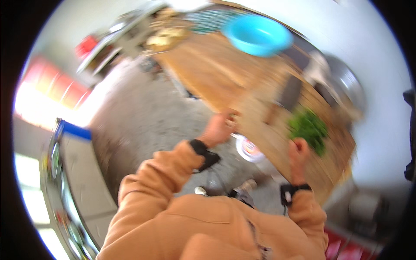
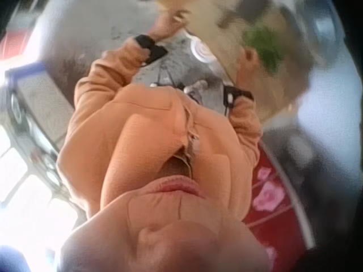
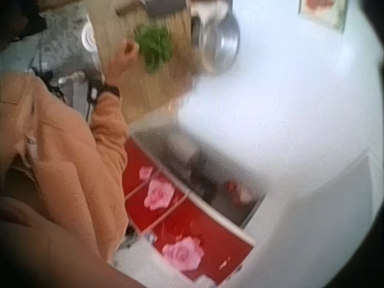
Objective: The person washes leafy green vegetables in a metal bowl at the sink, squeezes out excess water, and places them on a cutting board. They then stir a yellow liquid in a pan on an induction cooktop and blanch the greens in a large wok before transferring them to a bowl.
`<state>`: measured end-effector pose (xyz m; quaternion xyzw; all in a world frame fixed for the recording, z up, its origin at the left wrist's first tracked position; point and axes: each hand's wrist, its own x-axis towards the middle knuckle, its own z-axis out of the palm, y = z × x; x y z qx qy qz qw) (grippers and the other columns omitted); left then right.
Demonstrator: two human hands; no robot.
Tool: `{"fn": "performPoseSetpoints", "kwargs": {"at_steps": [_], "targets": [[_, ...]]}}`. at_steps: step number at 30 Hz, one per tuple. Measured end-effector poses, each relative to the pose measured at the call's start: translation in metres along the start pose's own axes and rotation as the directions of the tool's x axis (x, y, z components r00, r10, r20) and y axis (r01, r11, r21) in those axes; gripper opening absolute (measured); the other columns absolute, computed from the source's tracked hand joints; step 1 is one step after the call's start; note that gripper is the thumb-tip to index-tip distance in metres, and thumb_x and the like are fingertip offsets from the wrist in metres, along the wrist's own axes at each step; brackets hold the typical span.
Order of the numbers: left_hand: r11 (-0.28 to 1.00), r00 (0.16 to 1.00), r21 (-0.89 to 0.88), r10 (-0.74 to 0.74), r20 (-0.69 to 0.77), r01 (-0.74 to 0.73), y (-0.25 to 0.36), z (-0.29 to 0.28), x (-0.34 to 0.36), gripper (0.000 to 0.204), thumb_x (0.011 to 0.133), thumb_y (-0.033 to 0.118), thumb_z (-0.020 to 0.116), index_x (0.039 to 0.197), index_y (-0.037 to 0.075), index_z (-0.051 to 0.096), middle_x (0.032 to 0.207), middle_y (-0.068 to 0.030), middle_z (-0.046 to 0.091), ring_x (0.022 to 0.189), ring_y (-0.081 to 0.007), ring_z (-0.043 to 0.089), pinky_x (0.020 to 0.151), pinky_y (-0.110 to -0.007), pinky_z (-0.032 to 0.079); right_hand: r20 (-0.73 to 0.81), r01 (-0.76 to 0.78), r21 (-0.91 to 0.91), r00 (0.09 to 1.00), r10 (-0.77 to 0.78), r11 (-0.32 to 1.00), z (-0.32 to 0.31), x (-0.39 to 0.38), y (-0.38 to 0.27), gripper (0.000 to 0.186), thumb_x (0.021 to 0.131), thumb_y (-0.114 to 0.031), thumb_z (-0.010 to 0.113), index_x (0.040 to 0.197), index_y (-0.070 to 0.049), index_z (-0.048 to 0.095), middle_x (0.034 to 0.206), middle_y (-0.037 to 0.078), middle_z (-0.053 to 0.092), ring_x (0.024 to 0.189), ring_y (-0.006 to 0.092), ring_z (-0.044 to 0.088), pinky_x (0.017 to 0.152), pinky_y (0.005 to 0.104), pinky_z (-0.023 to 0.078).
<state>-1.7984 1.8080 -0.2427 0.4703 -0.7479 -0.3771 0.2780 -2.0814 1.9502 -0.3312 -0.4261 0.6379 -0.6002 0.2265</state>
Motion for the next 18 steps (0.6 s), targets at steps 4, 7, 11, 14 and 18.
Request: {"fn": "performPoseSetpoints", "kwargs": {"at_steps": [4, 7, 11, 14, 18], "targets": [[0.994, 0.97, -0.012, 0.102, -0.222, -0.107, -0.021, -0.145, -0.131, 0.027, 0.081, 0.007, 0.067, 0.107, 0.003, 0.064, 0.098, -0.0117, 0.065, 0.081, -0.0175, 0.066, 0.069, -0.031, 0.056, 0.158, -0.12, 0.069, 0.982, 0.107, 0.99, 0.119, -0.074, -0.066, 0.014, 0.091, -0.016, 0.062, 0.084, -0.007, 0.054, 0.071, -0.004, 0.046, 0.057, 0.0053, 0.041, 0.048, 0.0232, 0.034], [0.993, 0.922, -0.087, 0.04, -0.384, -0.08, -0.044, -0.232, -0.206, 0.022, 0.083, 0.008, 0.065, 0.104, 0.002, 0.063, 0.097, -0.0124, 0.066, 0.083, -0.0191, 0.067, 0.072, -0.032, 0.055, 0.351, -0.107, 0.226, 0.936, 0.022, 0.968, 0.225, -0.103, -0.099, 0.008, 0.091, -0.006, 0.055, 0.098, -0.002, 0.053, 0.08, 0.001, 0.052, 0.054, 0.0057, 0.043, 0.047, 0.0215, 0.036], [0.993, 0.801, -0.083, -0.121, -0.587, 0.09, -0.116, -0.364, -0.317, 0.024, 0.084, 0.01, 0.064, 0.107, 0.001, 0.063, 0.095, -0.0126, 0.067, 0.083, -0.0212, 0.067, 0.072, -0.033, 0.055, 0.617, -0.119, 0.115, 0.787, 0.023, 0.986, 0.396, -0.164, -0.142, 0.018, 0.089, -0.002, 0.056, 0.107, -0.003, 0.053, 0.09, 0.003, 0.055, 0.06, 0.0068, 0.046, 0.051, 0.0204, 0.039], [0.959, 0.665, -0.231, -0.281, -0.692, 0.165, -0.186, -0.461, -0.383, 0.023, 0.085, 0.011, 0.064, 0.107, 0.004, 0.064, 0.091, -0.0088, 0.067, 0.08, -0.0136, 0.063, 0.069, -0.03, 0.054, 0.738, -0.045, 0.271, 0.651, -0.178, 0.961, 0.537, -0.199, -0.188, 0.018, 0.089, -0.001, 0.056, 0.107, -0.003, 0.053, 0.088, 0.003, 0.055, 0.059, 0.0065, 0.047, 0.051, 0.0205, 0.039], [0.924, 0.45, -0.286, -0.374, -0.811, 0.253, -0.291, -0.569, -0.45, 0.02, 0.087, 0.01, 0.063, 0.107, 0.005, 0.065, 0.092, -0.0066, 0.068, 0.08, -0.0122, 0.062, 0.069, -0.028, 0.053, 0.85, 0.002, 0.226, 0.487, -0.199, 0.974, 0.736, -0.223, -0.233, 0.02, 0.088, 0.0, 0.057, 0.107, -0.002, 0.054, 0.086, 0.003, 0.056, 0.061, 0.0063, 0.05, 0.051, 0.0204, 0.04]]}}
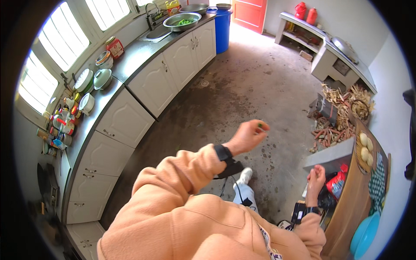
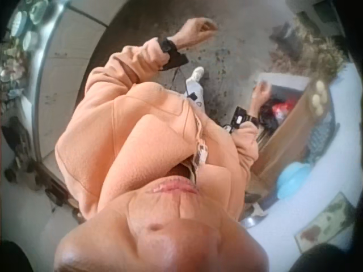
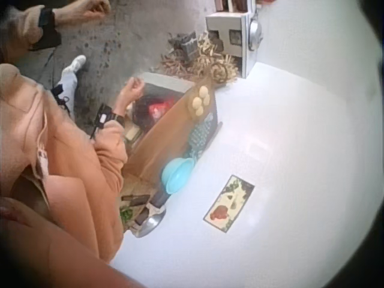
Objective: The person washes leafy green vegetables in a metal bowl at the sink, squeezes out excess water, and places them on a cutting board. They then stir a yellow liquid in a pan on an induction cooktop and blanch the greens in a large wok before transferring them to a bowl.
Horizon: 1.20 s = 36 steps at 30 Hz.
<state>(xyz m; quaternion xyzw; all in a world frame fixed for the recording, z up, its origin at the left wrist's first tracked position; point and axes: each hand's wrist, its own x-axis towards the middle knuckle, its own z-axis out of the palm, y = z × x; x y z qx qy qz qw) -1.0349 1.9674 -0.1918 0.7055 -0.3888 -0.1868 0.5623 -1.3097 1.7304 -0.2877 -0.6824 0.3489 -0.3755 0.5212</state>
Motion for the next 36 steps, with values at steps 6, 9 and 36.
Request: {"fn": "performPoseSetpoints", "kwargs": {"at_steps": [6, 9, 36], "targets": [[0.992, 0.932, 0.019, -0.108, -0.346, 0.122, -0.09, -0.154, 0.168, 0.018, 0.086, 0.006, 0.062, 0.103, -0.001, 0.064, 0.085, -0.0041, 0.066, 0.076, -0.0091, 0.06, 0.067, -0.024, 0.049, 0.204, 0.218, -0.098, 0.959, -0.195, 0.971, 0.201, 0.283, 0.016, 0.009, 0.083, -0.005, 0.064, 0.092, -0.002, 0.061, 0.081, 0.005, 0.058, 0.066, 0.0124, 0.054, 0.059, 0.0261, 0.045], [0.972, 0.858, -0.053, -0.228, -0.46, 0.23, -0.097, -0.231, 0.225, 0.017, 0.087, 0.007, 0.061, 0.103, 0.0, 0.064, 0.088, -0.0027, 0.065, 0.079, -0.0103, 0.062, 0.069, -0.024, 0.05, 0.33, 0.366, -0.291, 0.906, -0.266, 0.884, 0.324, 0.398, -0.03, 0.014, 0.08, -0.014, 0.069, 0.078, -0.002, 0.063, 0.079, 0.009, 0.06, 0.071, 0.0208, 0.058, 0.065, 0.0328, 0.048], [0.945, 0.223, -0.256, -0.3, -0.928, 0.206, -0.334, -0.786, 0.885, 0.015, 0.091, 0.006, 0.058, 0.103, 0.001, 0.065, 0.094, -0.0034, 0.066, 0.081, -0.0108, 0.064, 0.072, -0.024, 0.05, 0.976, 0.908, 0.204, -0.158, -0.15, 0.366, 1.466, 0.971, -0.263, 0.07, 0.071, -0.021, 0.077, 0.134, -0.012, 0.048, 0.13, 0.02, 0.049, 0.119, 0.0385, 0.051, 0.101, 0.0408, 0.043]]}}
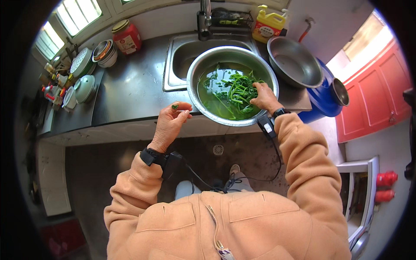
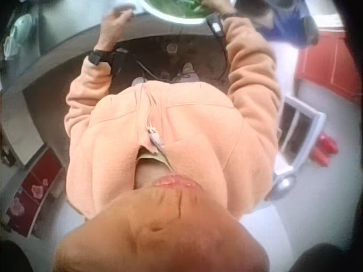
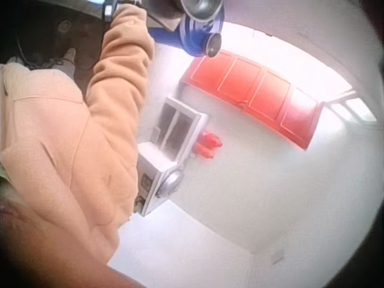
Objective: The person washes leafy green vegetables in a metal bowl at the sink, squeezes out excess water, and places them on a cutting board. They then stir a yellow liquid in a pan on an induction cooktop and blanch the greens in a large wok before transferring them to a bowl.
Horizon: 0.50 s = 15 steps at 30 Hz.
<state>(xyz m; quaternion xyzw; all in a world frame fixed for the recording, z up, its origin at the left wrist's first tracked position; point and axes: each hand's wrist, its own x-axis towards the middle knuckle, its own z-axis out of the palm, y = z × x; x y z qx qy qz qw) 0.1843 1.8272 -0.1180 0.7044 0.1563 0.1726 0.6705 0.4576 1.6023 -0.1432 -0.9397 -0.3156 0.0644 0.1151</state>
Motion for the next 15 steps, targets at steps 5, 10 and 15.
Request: {"fn": "performPoseSetpoints", "kwargs": {"at_steps": [5, 10, 15], "targets": [[0.995, 0.992, -0.028, -0.101, -0.078, 0.099, 0.015, 0.059, 0.043, 0.015, 0.092, 0.007, 0.059, 0.105, 0.002, 0.065, 0.095, -0.0039, 0.067, 0.081, -0.0108, 0.064, 0.07, -0.024, 0.05, 0.119, 0.048, -0.014, 0.992, -0.046, 0.999, -0.006, 0.067, 0.034, 0.087, 0.067, -0.025, 0.08, 0.141, -0.013, 0.036, 0.132, 0.02, 0.049, 0.116, 0.0402, 0.053, 0.097, 0.0437, 0.046], [0.99, 0.986, -0.007, -0.138, -0.093, 0.138, 0.013, 0.076, 0.079, 0.016, 0.091, 0.007, 0.058, 0.105, 0.002, 0.065, 0.095, -0.0036, 0.067, 0.081, -0.0111, 0.064, 0.07, -0.024, 0.05, 0.248, -0.006, 0.015, 0.969, 0.002, 1.0, -0.034, 0.093, 0.035, 0.049, 0.073, -0.025, 0.067, 0.119, -0.009, 0.062, 0.107, 0.022, 0.066, 0.102, 0.0375, 0.063, 0.09, 0.0433, 0.049], [0.992, 0.991, -0.043, -0.119, -0.052, 0.117, 0.002, 0.072, 0.103, 0.016, 0.091, 0.008, 0.059, 0.105, 0.002, 0.065, 0.095, -0.0035, 0.067, 0.081, -0.0113, 0.064, 0.07, -0.024, 0.05, 0.055, 0.086, 0.496, 0.99, -0.13, 0.864, -0.078, 0.101, 0.026, 0.038, 0.074, -0.028, 0.065, 0.105, -0.006, 0.068, 0.093, 0.017, 0.07, 0.087, 0.0289, 0.068, 0.082, 0.0362, 0.052]]}}
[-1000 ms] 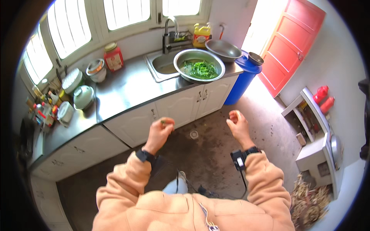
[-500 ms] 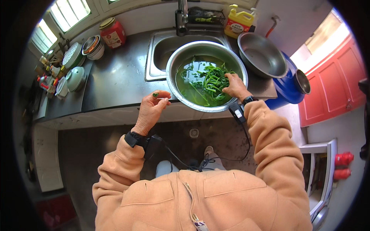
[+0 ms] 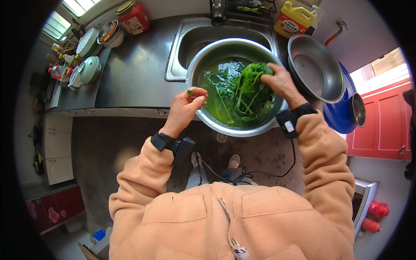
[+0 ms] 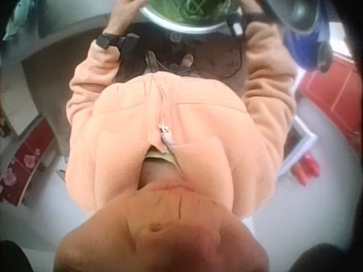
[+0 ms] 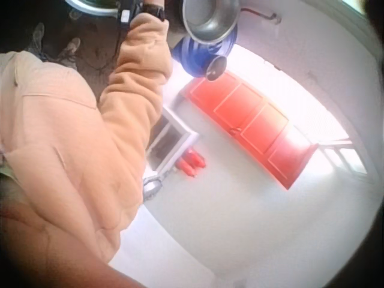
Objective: The person washes leafy green vegetables in a metal bowl at the sink, squeezes out excess water, and places them on a cutting board. They then stir a yellow liquid in a pan on an induction cooktop and blanch the greens in a large wok before transferring them to a bowl.
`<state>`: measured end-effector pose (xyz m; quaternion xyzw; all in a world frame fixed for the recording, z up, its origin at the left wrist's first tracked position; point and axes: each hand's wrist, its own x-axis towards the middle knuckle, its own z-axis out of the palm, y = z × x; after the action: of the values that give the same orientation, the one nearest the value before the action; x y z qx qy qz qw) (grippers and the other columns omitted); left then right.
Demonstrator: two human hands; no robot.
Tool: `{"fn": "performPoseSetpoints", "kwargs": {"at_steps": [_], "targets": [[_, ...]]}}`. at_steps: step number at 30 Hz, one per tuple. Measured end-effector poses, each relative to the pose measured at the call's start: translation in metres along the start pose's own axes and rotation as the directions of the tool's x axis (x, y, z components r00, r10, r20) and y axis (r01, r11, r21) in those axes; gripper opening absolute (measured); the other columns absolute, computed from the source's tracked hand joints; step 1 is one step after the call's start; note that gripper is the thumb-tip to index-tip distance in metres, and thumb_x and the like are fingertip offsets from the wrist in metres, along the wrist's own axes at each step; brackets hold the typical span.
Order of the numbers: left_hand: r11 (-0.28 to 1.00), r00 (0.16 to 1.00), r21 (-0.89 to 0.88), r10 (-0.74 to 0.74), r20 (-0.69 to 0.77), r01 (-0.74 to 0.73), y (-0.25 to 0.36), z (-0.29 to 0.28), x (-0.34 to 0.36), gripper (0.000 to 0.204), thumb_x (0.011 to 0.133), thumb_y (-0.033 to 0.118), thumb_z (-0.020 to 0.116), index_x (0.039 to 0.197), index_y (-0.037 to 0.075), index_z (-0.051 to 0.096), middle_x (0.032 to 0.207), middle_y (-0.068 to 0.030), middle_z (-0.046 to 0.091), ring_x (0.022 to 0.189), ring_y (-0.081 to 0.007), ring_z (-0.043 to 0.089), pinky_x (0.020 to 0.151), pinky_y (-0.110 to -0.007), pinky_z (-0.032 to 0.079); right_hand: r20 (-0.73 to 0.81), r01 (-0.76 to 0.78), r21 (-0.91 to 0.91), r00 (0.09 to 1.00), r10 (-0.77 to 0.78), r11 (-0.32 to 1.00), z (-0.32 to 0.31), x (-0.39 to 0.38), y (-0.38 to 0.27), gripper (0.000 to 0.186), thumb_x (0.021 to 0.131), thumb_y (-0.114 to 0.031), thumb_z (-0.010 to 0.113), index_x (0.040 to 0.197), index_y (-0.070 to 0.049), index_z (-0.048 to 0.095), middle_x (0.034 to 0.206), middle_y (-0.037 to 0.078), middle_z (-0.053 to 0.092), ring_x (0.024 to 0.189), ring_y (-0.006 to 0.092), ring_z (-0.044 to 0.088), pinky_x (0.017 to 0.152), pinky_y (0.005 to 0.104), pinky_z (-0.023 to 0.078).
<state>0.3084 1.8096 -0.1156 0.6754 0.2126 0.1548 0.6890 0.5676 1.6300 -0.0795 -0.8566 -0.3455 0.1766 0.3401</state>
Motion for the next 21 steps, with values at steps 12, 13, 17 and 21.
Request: {"fn": "performPoseSetpoints", "kwargs": {"at_steps": [12, 13, 17, 21], "targets": [[0.962, 0.971, 0.22, -0.194, 0.141, 0.16, -0.012, -0.017, 0.041, 0.035, 0.094, 0.029, 0.056, 0.119, 0.004, 0.061, 0.107, -0.0074, 0.064, 0.09, -0.0174, 0.062, 0.075, -0.03, 0.05, -0.033, 0.173, 0.543, 0.982, -0.185, 0.821, -0.034, -0.002, -0.103, 0.033, 0.083, -0.011, 0.058, 0.114, 0.0, 0.062, 0.096, 0.004, 0.067, 0.083, 0.0106, 0.062, 0.082, 0.0225, 0.049], [0.954, 0.977, 0.277, -0.159, 0.139, 0.116, -0.014, -0.017, 0.043, 0.038, 0.093, 0.027, 0.058, 0.124, 0.006, 0.058, 0.115, -0.0076, 0.062, 0.094, -0.0175, 0.061, 0.077, -0.029, 0.05, 0.0, 0.145, 0.555, 0.985, -0.175, 0.819, -0.025, 0.001, -0.097, 0.034, 0.081, -0.007, 0.058, 0.114, 0.0, 0.062, 0.098, 0.004, 0.067, 0.085, 0.0108, 0.062, 0.083, 0.0233, 0.049], [0.919, 0.996, 0.383, 0.087, 0.03, -0.091, -0.015, -0.003, 0.048, 0.074, 0.075, 0.02, 0.077, 0.14, 0.007, 0.043, 0.133, -0.0125, 0.053, 0.117, -0.0257, 0.053, 0.096, -0.036, 0.046, 0.061, 0.101, 0.443, 0.988, -0.142, 0.891, 0.015, 0.005, -0.066, 0.036, 0.074, -0.004, 0.06, 0.109, 0.002, 0.064, 0.096, 0.004, 0.065, 0.087, 0.0127, 0.061, 0.082, 0.0243, 0.049], [0.769, 0.897, 0.498, 0.44, 0.042, -0.4, -0.007, 0.027, 0.064, 0.078, 0.074, 0.019, 0.079, 0.141, 0.008, 0.041, 0.131, -0.0129, 0.054, 0.119, -0.0241, 0.052, 0.102, -0.033, 0.041, 0.201, 0.072, 0.506, 0.959, -0.199, 0.86, 0.026, 0.008, -0.059, 0.039, 0.073, 0.001, 0.06, 0.112, 0.0, 0.062, 0.096, 0.004, 0.063, 0.089, 0.0125, 0.059, 0.083, 0.0252, 0.049]]}}
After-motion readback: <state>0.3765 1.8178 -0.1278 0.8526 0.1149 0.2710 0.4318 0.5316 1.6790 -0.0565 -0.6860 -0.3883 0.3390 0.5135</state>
